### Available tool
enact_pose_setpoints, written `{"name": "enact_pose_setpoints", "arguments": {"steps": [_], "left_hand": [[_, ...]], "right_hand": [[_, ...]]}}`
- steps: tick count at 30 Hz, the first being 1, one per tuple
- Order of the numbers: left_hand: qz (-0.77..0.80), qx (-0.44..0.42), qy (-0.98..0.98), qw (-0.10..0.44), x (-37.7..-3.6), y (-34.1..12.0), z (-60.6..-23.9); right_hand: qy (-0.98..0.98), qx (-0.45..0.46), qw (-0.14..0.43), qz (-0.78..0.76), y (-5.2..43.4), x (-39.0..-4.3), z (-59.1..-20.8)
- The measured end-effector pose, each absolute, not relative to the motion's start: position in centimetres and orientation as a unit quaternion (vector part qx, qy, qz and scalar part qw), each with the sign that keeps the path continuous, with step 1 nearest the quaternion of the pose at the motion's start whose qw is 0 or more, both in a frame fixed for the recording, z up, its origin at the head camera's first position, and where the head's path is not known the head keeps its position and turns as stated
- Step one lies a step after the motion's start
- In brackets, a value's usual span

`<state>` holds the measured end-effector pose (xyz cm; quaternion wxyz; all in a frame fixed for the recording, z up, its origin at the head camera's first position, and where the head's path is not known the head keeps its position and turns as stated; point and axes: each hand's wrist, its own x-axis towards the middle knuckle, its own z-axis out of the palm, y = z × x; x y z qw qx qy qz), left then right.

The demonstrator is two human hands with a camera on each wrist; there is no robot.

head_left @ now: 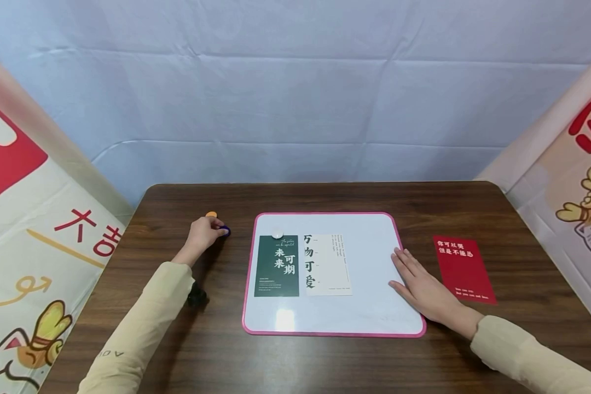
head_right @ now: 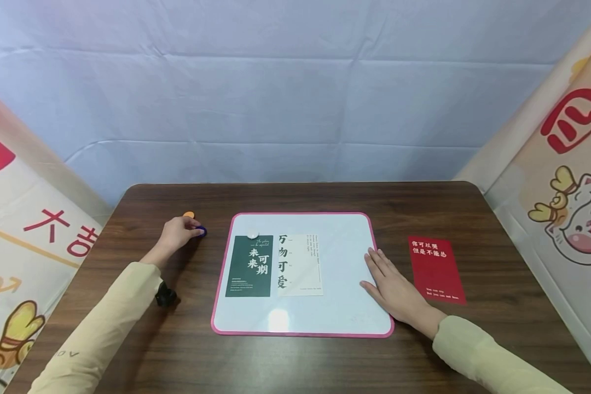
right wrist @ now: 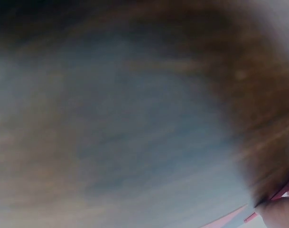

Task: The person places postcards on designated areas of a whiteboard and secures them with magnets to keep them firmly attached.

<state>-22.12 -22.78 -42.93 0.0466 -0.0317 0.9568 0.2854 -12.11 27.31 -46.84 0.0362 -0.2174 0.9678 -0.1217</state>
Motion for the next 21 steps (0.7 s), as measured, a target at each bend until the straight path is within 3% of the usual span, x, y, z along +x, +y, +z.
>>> {"name": "enact_pose_setpoints", "arguments": {"steps": [21], "left_hand": [[0.364,-0.085,0.925,0.073,-22.27,-22.31,-42.93]], "right_hand": [[0.968,-0.216,0.041,-0.122,27.45,-12.24,-46.97]]}}
